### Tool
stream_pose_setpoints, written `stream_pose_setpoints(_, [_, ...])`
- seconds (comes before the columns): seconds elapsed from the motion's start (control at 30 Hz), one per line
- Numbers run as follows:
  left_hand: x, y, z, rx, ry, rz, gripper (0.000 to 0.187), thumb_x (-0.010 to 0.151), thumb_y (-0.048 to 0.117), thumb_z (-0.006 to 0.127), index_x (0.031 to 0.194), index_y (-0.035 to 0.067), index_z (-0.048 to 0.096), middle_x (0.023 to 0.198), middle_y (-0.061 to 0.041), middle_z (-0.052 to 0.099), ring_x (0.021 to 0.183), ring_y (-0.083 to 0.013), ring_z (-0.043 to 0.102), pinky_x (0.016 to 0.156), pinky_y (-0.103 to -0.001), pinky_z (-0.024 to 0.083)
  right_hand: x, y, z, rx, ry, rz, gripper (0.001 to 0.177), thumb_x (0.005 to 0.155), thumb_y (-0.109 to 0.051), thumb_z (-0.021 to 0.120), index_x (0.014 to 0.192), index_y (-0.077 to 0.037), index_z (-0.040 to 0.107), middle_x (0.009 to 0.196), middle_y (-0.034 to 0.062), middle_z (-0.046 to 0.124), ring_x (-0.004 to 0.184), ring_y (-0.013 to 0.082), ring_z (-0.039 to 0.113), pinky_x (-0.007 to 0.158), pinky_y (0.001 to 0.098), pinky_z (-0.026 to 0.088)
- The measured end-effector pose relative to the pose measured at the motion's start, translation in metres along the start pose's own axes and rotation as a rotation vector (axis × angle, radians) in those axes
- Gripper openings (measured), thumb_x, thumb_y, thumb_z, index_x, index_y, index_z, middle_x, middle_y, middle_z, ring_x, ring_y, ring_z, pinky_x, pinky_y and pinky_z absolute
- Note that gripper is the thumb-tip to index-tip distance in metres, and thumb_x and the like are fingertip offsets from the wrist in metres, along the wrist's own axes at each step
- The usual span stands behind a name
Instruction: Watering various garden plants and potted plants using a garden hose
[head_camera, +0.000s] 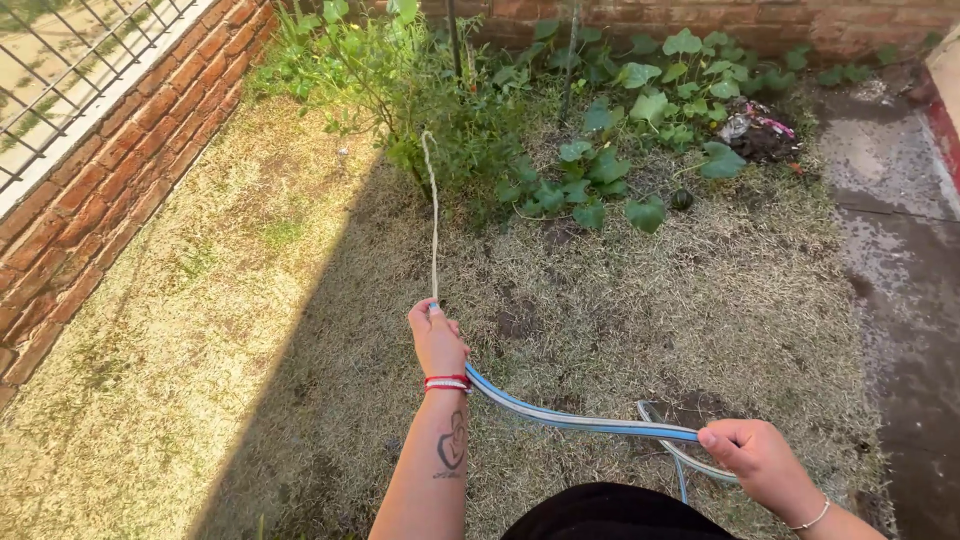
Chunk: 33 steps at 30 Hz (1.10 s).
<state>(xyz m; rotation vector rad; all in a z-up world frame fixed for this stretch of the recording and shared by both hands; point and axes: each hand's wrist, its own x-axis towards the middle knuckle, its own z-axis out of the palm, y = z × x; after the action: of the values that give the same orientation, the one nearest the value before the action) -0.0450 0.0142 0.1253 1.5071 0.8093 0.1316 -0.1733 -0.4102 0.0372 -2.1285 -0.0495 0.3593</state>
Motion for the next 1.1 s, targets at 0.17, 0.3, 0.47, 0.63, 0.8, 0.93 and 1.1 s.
stream_pose_setpoints(0.17, [-0.018, 0.017, 0.028, -0.05, -0.058, 0.023, 0.026, 0.107, 0.021, 0.032, 0.125, 0.02, 0.051, 0.069, 0.0, 0.052, 0.043, -0.0122, 0.041, 0.042, -0.027, 0.038, -0.003, 0.012, -0.027, 0.021, 0.141, -0.047, 0.061, 0.088, -0.056, 0.063, 0.053, -0.011, 0.039, 0.05, -0.0006, 0.037, 0.049, 0.0141, 0.031, 0.052, 0.0296, 0.022])
stream_pose_setpoints(0.3, [-0.026, 0.016, 0.041, -0.088, -0.065, 0.017, 0.026, 0.109, 0.023, 0.032, 0.128, 0.02, 0.05, 0.072, 0.001, 0.052, 0.047, -0.0094, 0.042, 0.041, -0.024, 0.04, 0.0, 0.033, -0.039, 0.064, 0.19, -0.066, 0.06, 0.091, -0.051, 0.062, 0.053, -0.011, 0.038, 0.052, 0.0008, 0.035, 0.051, 0.0151, 0.03, 0.053, 0.031, 0.02])
stream_pose_setpoints(0.47, [-0.02, 0.001, 0.055, -0.151, -0.105, 0.046, 0.024, 0.109, 0.025, 0.032, 0.126, 0.019, 0.048, 0.072, -0.001, 0.049, 0.054, -0.0117, 0.041, 0.045, -0.027, 0.043, 0.008, 0.046, -0.047, 0.08, 0.166, 0.014, 0.062, 0.091, -0.053, 0.061, 0.055, -0.007, 0.04, 0.054, 0.0036, 0.034, 0.051, 0.0184, 0.03, 0.055, 0.0332, 0.018])
stream_pose_setpoints(0.63, [-0.025, 0.009, 0.046, -0.179, -0.073, 0.039, 0.024, 0.11, 0.024, 0.033, 0.126, 0.019, 0.05, 0.072, 0.001, 0.047, 0.055, -0.0102, 0.041, 0.044, -0.025, 0.042, 0.036, 0.09, -0.049, 0.045, 0.177, 0.077, 0.058, 0.09, -0.048, 0.066, 0.056, -0.005, 0.046, 0.054, 0.0059, 0.039, 0.05, 0.021, 0.037, 0.057, 0.0339, 0.024])
stream_pose_setpoints(0.8, [-0.012, -0.004, 0.036, -0.135, -0.019, 0.01, 0.024, 0.11, 0.026, 0.032, 0.125, 0.022, 0.049, 0.075, -0.001, 0.049, 0.06, -0.012, 0.046, 0.046, -0.029, 0.047, 0.057, 0.098, -0.038, 0.168, 0.104, 0.123, 0.058, 0.091, -0.044, 0.071, 0.058, -0.005, 0.044, 0.055, 0.0073, 0.037, 0.049, 0.022, 0.035, 0.055, 0.0356, 0.023])
stream_pose_setpoints(0.93, [-0.011, -0.004, 0.029, -0.183, -0.001, 0.062, 0.024, 0.109, 0.025, 0.033, 0.125, 0.02, 0.05, 0.072, -0.002, 0.048, 0.056, -0.0126, 0.042, 0.043, -0.028, 0.042, 0.064, 0.105, -0.032, 0.107, 0.105, 0.15, 0.058, 0.088, -0.047, 0.073, 0.058, -0.008, 0.043, 0.054, 0.0044, 0.034, 0.046, 0.0207, 0.035, 0.054, 0.035, 0.022])
stream_pose_setpoints(1.1, [-0.022, 0.004, 0.027, -0.17, -0.015, 0.033, 0.023, 0.109, 0.025, 0.032, 0.125, 0.02, 0.049, 0.074, -0.002, 0.047, 0.059, -0.0137, 0.041, 0.046, -0.029, 0.04, 0.061, 0.113, -0.028, 0.153, 0.09, 0.104, 0.057, 0.09, -0.045, 0.072, 0.059, -0.008, 0.041, 0.056, 0.0039, 0.032, 0.05, 0.0193, 0.033, 0.055, 0.0346, 0.021])
